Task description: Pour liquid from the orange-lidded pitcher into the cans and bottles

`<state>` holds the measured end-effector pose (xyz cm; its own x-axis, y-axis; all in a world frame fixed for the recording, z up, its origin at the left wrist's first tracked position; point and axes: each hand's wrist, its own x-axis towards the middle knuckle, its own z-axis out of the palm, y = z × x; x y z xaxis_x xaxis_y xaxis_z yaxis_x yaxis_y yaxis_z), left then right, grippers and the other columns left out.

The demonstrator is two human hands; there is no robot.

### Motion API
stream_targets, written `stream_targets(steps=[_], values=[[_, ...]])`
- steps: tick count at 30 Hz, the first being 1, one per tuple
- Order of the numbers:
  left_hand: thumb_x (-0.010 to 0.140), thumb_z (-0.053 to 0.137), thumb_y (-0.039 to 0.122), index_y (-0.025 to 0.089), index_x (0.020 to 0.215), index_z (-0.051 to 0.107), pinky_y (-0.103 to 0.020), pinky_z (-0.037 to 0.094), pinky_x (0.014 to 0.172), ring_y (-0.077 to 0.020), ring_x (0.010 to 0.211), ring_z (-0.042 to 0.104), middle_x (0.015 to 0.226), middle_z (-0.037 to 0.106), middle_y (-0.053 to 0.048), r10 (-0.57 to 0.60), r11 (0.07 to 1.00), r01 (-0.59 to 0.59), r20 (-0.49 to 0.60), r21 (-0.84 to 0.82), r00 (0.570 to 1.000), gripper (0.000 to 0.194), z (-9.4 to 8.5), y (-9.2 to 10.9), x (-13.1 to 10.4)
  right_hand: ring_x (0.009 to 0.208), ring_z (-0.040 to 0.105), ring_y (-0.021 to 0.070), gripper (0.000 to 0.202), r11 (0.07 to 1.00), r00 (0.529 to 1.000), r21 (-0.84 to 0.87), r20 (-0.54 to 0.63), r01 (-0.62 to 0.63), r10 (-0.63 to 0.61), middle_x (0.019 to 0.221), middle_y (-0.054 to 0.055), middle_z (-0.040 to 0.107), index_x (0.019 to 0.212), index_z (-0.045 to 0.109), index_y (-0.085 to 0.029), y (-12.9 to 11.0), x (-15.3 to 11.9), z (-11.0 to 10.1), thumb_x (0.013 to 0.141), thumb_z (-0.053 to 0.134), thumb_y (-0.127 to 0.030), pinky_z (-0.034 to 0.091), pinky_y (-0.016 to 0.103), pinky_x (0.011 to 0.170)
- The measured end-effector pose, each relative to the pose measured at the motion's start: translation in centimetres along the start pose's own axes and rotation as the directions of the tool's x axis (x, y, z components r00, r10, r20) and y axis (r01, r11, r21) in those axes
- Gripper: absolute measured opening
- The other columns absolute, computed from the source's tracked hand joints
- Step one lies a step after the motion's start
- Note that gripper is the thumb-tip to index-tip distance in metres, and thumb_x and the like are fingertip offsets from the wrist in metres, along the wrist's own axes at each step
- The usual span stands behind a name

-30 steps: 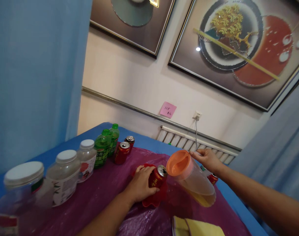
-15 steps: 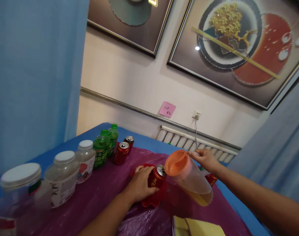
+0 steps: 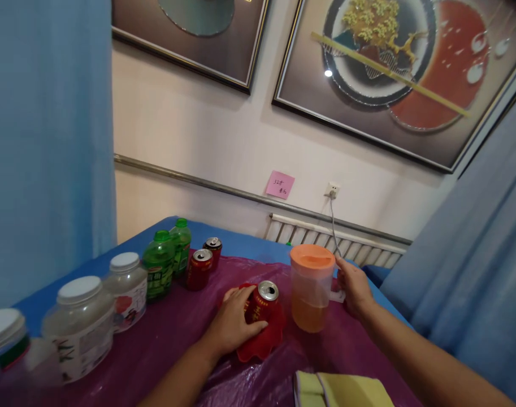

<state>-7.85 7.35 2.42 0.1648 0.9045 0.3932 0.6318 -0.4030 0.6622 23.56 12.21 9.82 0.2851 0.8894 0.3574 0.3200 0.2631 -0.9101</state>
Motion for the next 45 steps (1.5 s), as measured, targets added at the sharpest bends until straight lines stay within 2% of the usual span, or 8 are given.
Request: stream_targets(steps=[4,18,22,27,32,37,42,45], values=[[0.061,0.083,0.031,0.022,0.132,0.060,-0.055,0.043,0.110,-0.0375,0.126,0.057,0.131,0.067,-0.013,-0.011,1.000,0.011,-0.002,-0.002,1.000,0.075,0.1,-0.4,0.1,0.038,0.026,0.0090,0.058,0.936,0.974,0.316,-0.112,-0.155,0.199,0.045,-0.011,0.027,0.059,0.034,-0.027,2.5,-0.9,0.9,0.068,0.069,-0.072,0.027,0.025,0.038],[0.062,0.081,0.024,0.022,0.133,0.059,-0.053,0.040,0.114,-0.0366,0.132,0.051,0.136,0.063,-0.012,-0.026,1.000,0.024,0.120,0.018,0.992,0.074,-0.1,-0.2,0.2,0.045,0.036,0.0131,0.053,0.945,0.972,0.286,-0.122,-0.160,0.202,0.052,-0.007,0.037,0.062,0.042,-0.025,4.8,-4.2,0.0,0.075,0.064,-0.071,0.032,0.028,0.044],[0.064,0.080,0.025,0.024,0.134,0.059,-0.052,0.042,0.112,-0.0358,0.129,0.054,0.133,0.065,-0.011,0.008,0.999,-0.012,0.123,0.031,0.992,0.073,-0.4,0.1,0.2,0.067,0.056,0.0195,0.045,0.980,0.961,0.181,-0.247,-0.077,0.121,0.072,0.000,0.058,0.076,0.056,-0.022,3.9,-5.0,-0.9,0.080,0.062,-0.066,0.048,0.030,0.062],[0.064,0.080,0.029,0.023,0.130,0.061,-0.052,0.045,0.110,-0.0356,0.125,0.058,0.132,0.066,-0.011,0.020,0.998,-0.025,0.092,0.054,0.996,0.069,-0.5,0.3,0.4,0.117,0.056,0.0257,0.037,0.955,0.827,0.141,-0.544,0.262,-0.146,0.125,0.009,0.058,0.117,0.055,-0.024,3.0,-9.5,-1.1,0.088,0.065,-0.045,0.046,0.041,0.099],[0.066,0.079,0.029,0.024,0.131,0.060,-0.052,0.048,0.108,-0.0344,0.123,0.060,0.130,0.067,-0.011,0.062,0.997,-0.066,0.085,0.047,0.994,0.067,-0.6,0.5,0.4,0.119,0.059,0.0295,0.035,0.951,0.935,0.006,-0.189,0.308,-0.301,0.126,0.011,0.063,0.123,0.060,-0.026,3.6,-15.4,2.8,0.089,0.064,-0.032,0.049,0.043,0.099],[0.067,0.078,0.029,0.024,0.132,0.059,-0.051,0.049,0.106,-0.0332,0.121,0.061,0.129,0.068,-0.011,0.122,0.992,-0.123,0.055,0.012,0.991,0.068,-0.7,0.6,0.3,0.123,0.060,0.0282,0.061,0.983,0.970,0.062,0.161,0.173,-0.181,0.136,0.010,0.062,0.139,0.052,-0.024,3.1,-15.9,7.3,0.081,0.070,-0.028,0.048,0.042,0.105],[0.066,0.079,0.037,0.025,0.135,0.057,-0.045,0.054,0.102,-0.0325,0.118,0.065,0.133,0.066,-0.012,0.177,0.981,-0.171,0.074,-0.087,0.981,0.073,-0.1,-0.5,0.4,0.131,0.054,0.0313,0.091,1.000,0.962,0.015,0.274,0.007,-0.011,0.141,0.011,0.059,0.147,0.046,-0.021,-0.1,-13.7,9.9,0.063,0.082,-0.019,0.041,0.048,0.112],[0.068,0.076,0.038,0.026,0.137,0.055,-0.044,0.057,0.098,-0.0328,0.113,0.068,0.131,0.068,-0.011,0.189,0.977,-0.182,0.052,-0.112,0.981,0.074,0.3,-1.4,0.8,0.120,0.060,0.0297,0.083,1.000,0.963,0.016,0.269,-0.008,0.003,0.129,0.008,0.066,0.137,0.056,-0.023,-2.0,-12.9,10.6,0.059,0.082,-0.015,0.046,0.046,0.107]])
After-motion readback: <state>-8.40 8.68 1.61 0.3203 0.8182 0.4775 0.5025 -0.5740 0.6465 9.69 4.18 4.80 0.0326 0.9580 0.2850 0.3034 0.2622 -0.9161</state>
